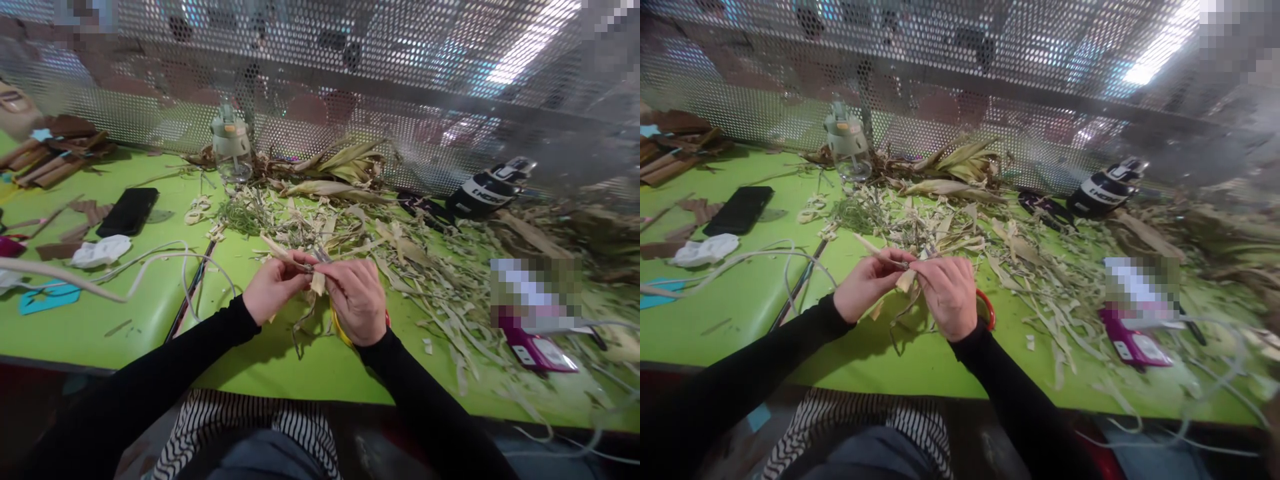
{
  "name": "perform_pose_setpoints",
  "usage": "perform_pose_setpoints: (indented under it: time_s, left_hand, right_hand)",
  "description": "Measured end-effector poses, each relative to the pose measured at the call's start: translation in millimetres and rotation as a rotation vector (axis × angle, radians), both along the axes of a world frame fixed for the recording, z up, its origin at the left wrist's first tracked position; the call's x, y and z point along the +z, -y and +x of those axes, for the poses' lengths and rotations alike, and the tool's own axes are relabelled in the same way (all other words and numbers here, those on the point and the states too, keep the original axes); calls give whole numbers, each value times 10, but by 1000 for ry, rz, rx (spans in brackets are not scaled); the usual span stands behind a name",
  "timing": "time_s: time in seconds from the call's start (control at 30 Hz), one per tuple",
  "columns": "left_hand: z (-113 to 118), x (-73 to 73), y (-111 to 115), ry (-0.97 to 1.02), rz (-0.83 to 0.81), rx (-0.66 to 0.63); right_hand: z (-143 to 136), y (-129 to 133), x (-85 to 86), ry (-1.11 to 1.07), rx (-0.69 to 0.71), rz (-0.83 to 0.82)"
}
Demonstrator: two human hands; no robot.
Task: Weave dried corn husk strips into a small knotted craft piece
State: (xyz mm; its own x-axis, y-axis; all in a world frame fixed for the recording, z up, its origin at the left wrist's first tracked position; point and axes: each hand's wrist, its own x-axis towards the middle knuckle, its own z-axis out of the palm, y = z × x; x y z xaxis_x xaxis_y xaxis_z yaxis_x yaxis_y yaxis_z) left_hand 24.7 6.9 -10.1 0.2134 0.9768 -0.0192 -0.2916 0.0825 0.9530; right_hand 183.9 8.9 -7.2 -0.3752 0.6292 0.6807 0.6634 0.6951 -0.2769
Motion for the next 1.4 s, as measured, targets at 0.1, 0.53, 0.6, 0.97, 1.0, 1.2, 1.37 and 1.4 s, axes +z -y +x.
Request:
perform_pose_setpoints:
  time_s: [0.1,0.53,0.6,0.97,1.0,1.2,1.37,1.4]
  left_hand:
    - [17,-17,-5,-59,4,-29]
    - [47,-54,92,-238,124,-43]
    - [53,-68,91,-201,112,-51]
    - [53,-40,56,88,-67,-130]
    - [50,-36,54,109,-100,-137]
    - [14,-45,22,170,-197,-132]
    - [-33,-28,9,55,-210,-220]
    - [-38,-31,10,32,-194,-256]
  right_hand:
    - [-44,8,-10,-198,5,-318]
    - [-33,-42,-155,-661,49,-671]
    - [-40,-34,-140,-676,65,-651]
    - [17,5,-194,-563,80,-391]
    - [16,7,-194,-552,103,-375]
    - [-4,22,-88,-485,299,-289]
    - [60,-10,-24,-455,332,-374]
    - [75,-17,-11,-415,336,-375]
